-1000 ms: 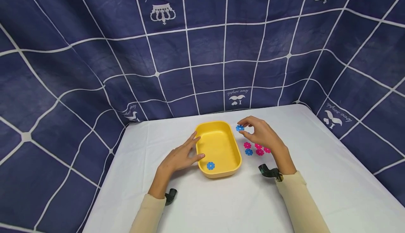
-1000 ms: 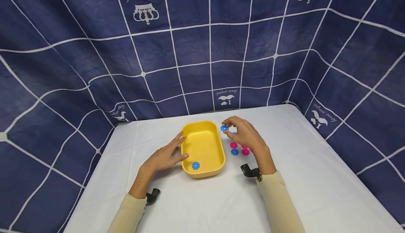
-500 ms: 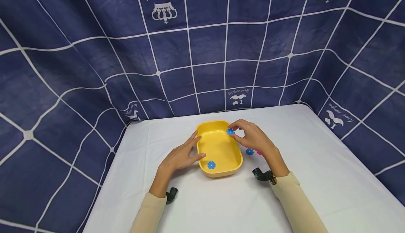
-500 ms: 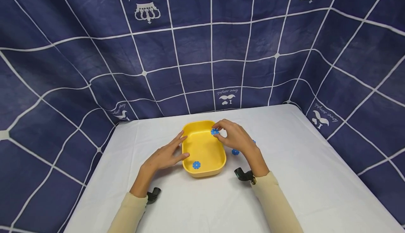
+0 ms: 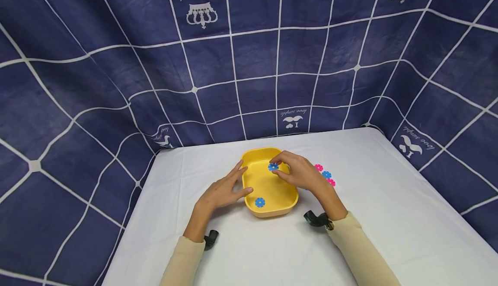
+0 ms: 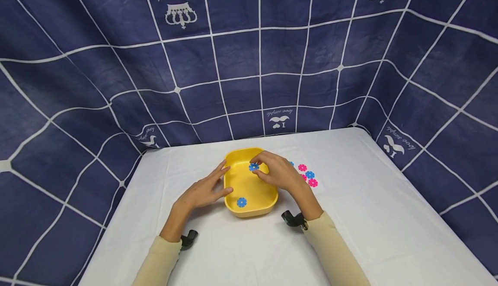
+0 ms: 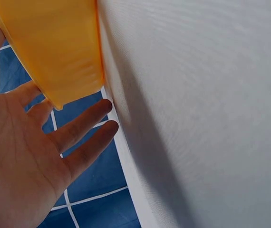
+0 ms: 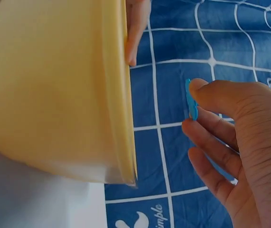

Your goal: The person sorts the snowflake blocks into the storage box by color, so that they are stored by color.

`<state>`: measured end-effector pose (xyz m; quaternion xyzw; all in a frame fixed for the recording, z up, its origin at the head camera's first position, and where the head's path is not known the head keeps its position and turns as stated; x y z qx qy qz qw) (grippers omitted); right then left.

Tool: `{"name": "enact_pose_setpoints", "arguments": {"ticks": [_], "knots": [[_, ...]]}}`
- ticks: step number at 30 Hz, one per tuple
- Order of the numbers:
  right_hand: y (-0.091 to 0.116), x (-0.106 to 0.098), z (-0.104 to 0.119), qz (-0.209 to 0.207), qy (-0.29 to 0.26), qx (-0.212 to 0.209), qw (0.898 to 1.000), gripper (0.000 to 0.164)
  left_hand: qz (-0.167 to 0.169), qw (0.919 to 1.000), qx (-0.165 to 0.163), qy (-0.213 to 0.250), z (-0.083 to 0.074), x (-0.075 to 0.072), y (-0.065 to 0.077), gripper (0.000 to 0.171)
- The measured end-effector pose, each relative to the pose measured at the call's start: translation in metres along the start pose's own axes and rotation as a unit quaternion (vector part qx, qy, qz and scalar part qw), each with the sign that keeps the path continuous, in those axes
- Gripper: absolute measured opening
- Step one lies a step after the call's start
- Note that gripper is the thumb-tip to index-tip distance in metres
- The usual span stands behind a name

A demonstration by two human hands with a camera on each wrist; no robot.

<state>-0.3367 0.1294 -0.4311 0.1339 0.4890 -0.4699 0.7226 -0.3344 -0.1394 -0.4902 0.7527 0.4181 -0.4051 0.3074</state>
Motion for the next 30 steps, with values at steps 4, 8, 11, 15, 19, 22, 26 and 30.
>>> {"name": "enact_pose_setpoints", "arguments": {"ticks": [4, 8, 11, 15, 19, 22, 26, 30], "knots": [[-0.002, 0.004, 0.003, 0.010, -0.005, 0.003, 1.000, 0.033, -0.001, 1.0000, -0.001, 0.002, -0.001, 0.000, 0.001, 0.085], [-0.003, 0.007, 0.006, 0.009, -0.011, 0.001, 1.000, 0.032, -0.001, 1.0000, -0.001, -0.002, -0.001, -0.001, 0.001, 0.085], [-0.005, 0.010, 0.009, 0.008, -0.010, -0.001, 1.000, 0.032, -0.001, 1.0000, -0.001, -0.007, 0.000, -0.002, 0.000, 0.085], [-0.008, 0.015, 0.015, 0.011, -0.011, -0.010, 1.000, 0.033, 0.000, 1.0000, 0.000, -0.007, 0.000, -0.002, 0.000, 0.086], [-0.010, 0.020, 0.021, 0.018, -0.010, -0.021, 1.000, 0.032, 0.002, 1.0000, 0.001, -0.005, 0.000, -0.002, 0.001, 0.087], [-0.012, 0.023, 0.023, 0.021, -0.006, -0.023, 0.999, 0.032, 0.004, 1.0000, 0.000, -0.005, 0.000, -0.002, 0.002, 0.088], [-0.013, 0.027, 0.025, 0.020, 0.000, -0.021, 1.000, 0.033, 0.004, 1.0000, 0.002, -0.005, -0.001, -0.001, 0.002, 0.087], [-0.014, 0.028, 0.025, 0.015, -0.001, -0.030, 0.999, 0.032, 0.004, 1.0000, 0.004, -0.007, 0.000, -0.001, 0.001, 0.087]]}}
Point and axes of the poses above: each hand's wrist, its own y-axis away from the middle knuckle, its own x-axis out of the palm, z = x × y, the point moved 4 cm from there along -y, towards the middle knuckle, and after that the axes turned 6 degrees about z, right-handed, at the moved point
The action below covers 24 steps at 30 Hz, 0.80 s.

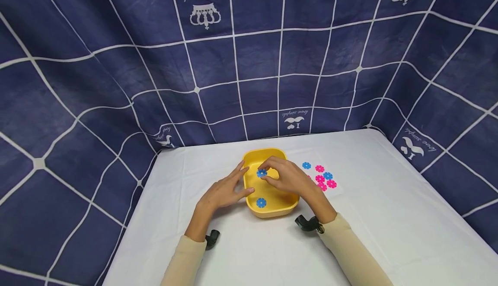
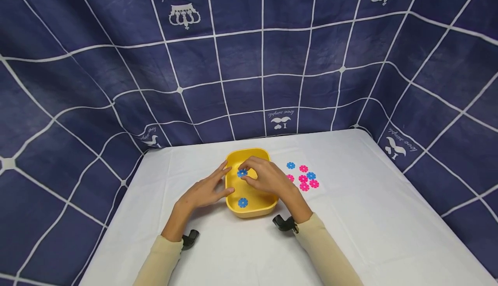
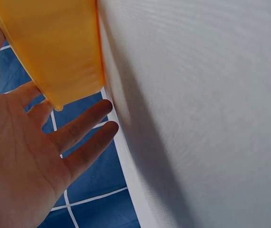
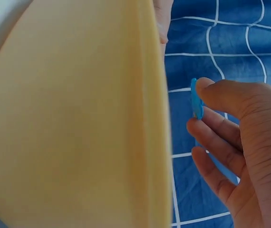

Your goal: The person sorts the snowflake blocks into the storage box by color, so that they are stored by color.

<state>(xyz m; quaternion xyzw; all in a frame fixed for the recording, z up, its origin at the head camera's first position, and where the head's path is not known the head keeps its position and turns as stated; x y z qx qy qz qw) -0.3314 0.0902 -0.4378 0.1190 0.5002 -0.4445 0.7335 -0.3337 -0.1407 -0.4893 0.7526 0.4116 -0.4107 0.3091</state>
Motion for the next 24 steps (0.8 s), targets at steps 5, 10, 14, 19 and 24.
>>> {"name": "enact_pose_setpoints", "arguments": {"ticks": [5, 10, 14, 19, 24], "knots": [[-0.002, -0.002, 0.003, 0.001, -0.005, -0.006, 1.000, 0.032, -0.001, 1.0000, 0.002, -0.001, 0.000, -0.001, 0.000, 0.087], [-0.002, -0.002, 0.005, 0.008, -0.016, -0.003, 1.000, 0.033, 0.000, 1.0000, 0.000, -0.002, 0.000, 0.000, 0.000, 0.088], [-0.003, 0.000, 0.007, 0.005, -0.021, -0.009, 1.000, 0.033, 0.000, 1.0000, 0.003, -0.002, -0.001, 0.000, -0.001, 0.088], [-0.004, 0.004, 0.005, 0.003, -0.022, -0.014, 1.000, 0.033, -0.005, 1.0000, 0.005, -0.006, 0.000, -0.001, -0.001, 0.088], [-0.004, 0.008, 0.004, 0.013, -0.022, -0.009, 1.000, 0.032, -0.002, 1.0000, 0.006, 0.000, 0.000, 0.000, -0.001, 0.087]]}}
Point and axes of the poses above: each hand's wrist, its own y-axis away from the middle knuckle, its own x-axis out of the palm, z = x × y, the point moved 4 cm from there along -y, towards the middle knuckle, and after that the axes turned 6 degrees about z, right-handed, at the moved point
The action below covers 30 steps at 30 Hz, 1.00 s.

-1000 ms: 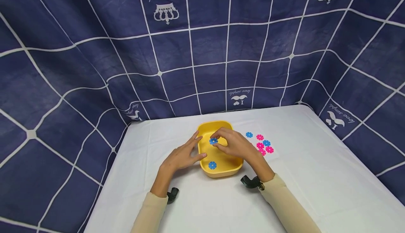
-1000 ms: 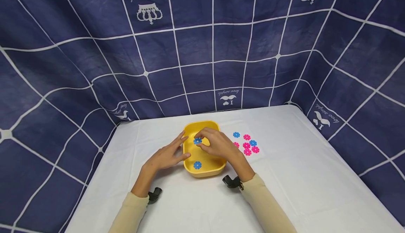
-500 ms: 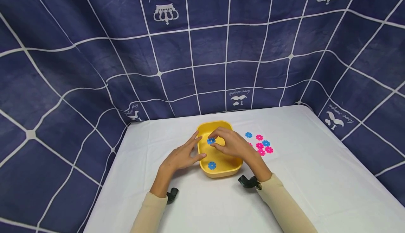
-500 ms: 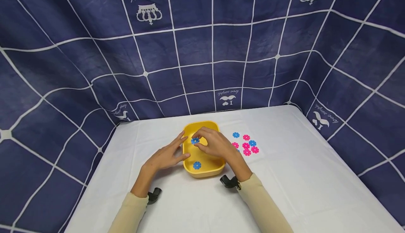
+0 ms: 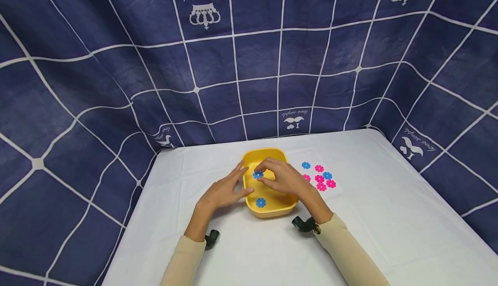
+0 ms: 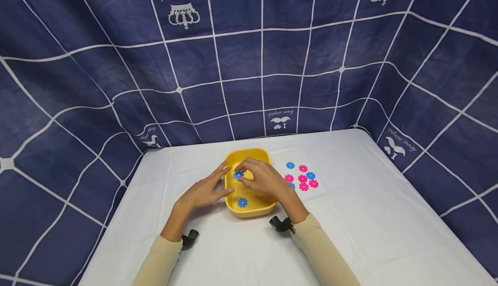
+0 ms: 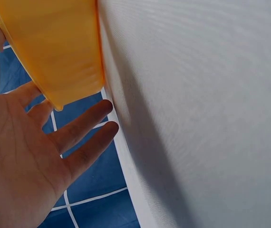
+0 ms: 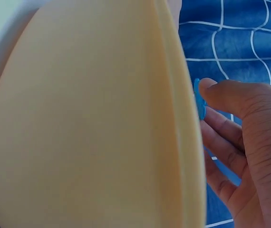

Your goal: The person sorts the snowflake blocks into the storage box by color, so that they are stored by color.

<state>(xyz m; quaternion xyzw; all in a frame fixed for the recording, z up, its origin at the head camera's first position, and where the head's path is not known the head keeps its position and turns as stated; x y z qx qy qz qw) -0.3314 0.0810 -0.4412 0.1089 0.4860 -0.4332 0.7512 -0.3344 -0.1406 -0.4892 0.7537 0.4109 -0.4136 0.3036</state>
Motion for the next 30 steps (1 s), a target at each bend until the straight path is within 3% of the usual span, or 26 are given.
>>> {"name": "enact_pose_setpoints", "arguments": {"ticks": [21, 30], "knots": [[-0.002, 0.020, -0.008, 0.050, 0.007, 0.006, 0.999, 0.026, -0.002, 1.0000, 0.005, 0.001, 0.002, 0.001, -0.001, 0.090], [-0.003, 0.028, -0.011, 0.057, 0.014, -0.018, 0.998, 0.024, 0.005, 1.0000, -0.003, -0.003, 0.002, -0.001, 0.000, 0.093]]}}
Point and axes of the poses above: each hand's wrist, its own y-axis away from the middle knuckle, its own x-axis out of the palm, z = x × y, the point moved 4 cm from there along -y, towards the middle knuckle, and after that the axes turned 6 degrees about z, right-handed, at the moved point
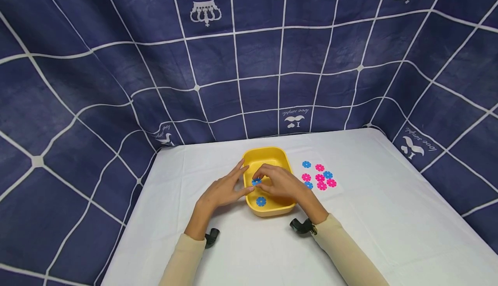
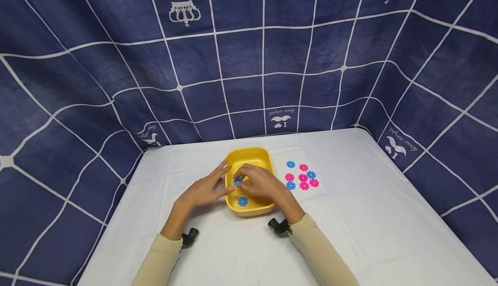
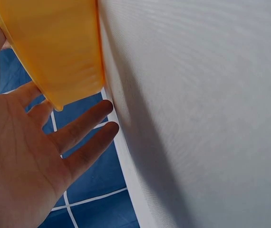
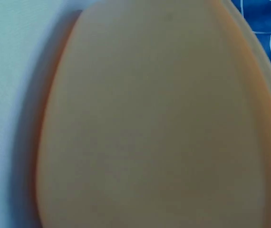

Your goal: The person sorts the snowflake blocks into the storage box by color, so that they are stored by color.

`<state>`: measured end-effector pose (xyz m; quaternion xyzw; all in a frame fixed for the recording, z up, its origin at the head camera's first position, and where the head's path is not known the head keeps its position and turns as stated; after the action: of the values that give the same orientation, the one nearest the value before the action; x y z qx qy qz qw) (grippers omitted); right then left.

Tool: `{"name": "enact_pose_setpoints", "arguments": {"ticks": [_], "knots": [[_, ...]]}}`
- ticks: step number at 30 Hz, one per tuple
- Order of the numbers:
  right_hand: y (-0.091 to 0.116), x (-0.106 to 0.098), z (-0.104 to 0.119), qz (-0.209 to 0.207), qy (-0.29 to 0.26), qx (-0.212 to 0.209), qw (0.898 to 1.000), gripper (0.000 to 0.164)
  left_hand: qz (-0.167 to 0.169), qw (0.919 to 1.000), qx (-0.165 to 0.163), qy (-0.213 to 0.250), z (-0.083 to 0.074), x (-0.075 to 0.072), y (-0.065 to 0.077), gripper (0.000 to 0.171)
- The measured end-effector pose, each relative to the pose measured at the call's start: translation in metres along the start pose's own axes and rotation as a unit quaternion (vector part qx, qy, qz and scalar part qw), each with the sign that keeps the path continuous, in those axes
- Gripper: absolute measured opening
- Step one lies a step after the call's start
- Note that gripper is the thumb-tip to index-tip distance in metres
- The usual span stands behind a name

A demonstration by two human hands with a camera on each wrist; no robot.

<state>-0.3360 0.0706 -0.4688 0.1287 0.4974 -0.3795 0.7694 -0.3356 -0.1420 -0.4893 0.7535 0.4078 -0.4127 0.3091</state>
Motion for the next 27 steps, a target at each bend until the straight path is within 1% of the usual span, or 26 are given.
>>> {"name": "enact_pose_setpoints", "arguments": {"ticks": [3, 8, 16, 27], "knots": [[0.000, 0.004, -0.001, 0.008, 0.000, -0.003, 1.000, 0.024, 0.001, 1.0000, 0.000, 0.001, 0.000, 0.000, 0.000, 0.093], [-0.001, 0.008, -0.004, 0.018, 0.004, 0.007, 1.000, 0.024, -0.003, 1.0000, 0.005, 0.001, -0.001, 0.000, 0.000, 0.093], [-0.002, 0.013, -0.005, 0.035, 0.015, 0.022, 0.999, 0.022, -0.006, 1.0000, 0.004, 0.006, -0.001, 0.000, 0.001, 0.089], [-0.002, 0.017, -0.007, 0.056, 0.020, 0.036, 0.998, 0.022, -0.003, 1.0000, 0.004, 0.008, -0.001, -0.001, 0.001, 0.089]]}}
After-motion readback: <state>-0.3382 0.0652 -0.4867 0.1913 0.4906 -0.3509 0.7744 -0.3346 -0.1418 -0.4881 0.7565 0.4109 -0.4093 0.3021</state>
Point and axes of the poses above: each hand's wrist, its own y-axis away from the middle knuckle, its own x-axis out of the palm, z = x × y, the point moved 4 cm from there along -y, towards the middle knuckle, and after that the axes turned 6 degrees about z, right-handed, at the moved point
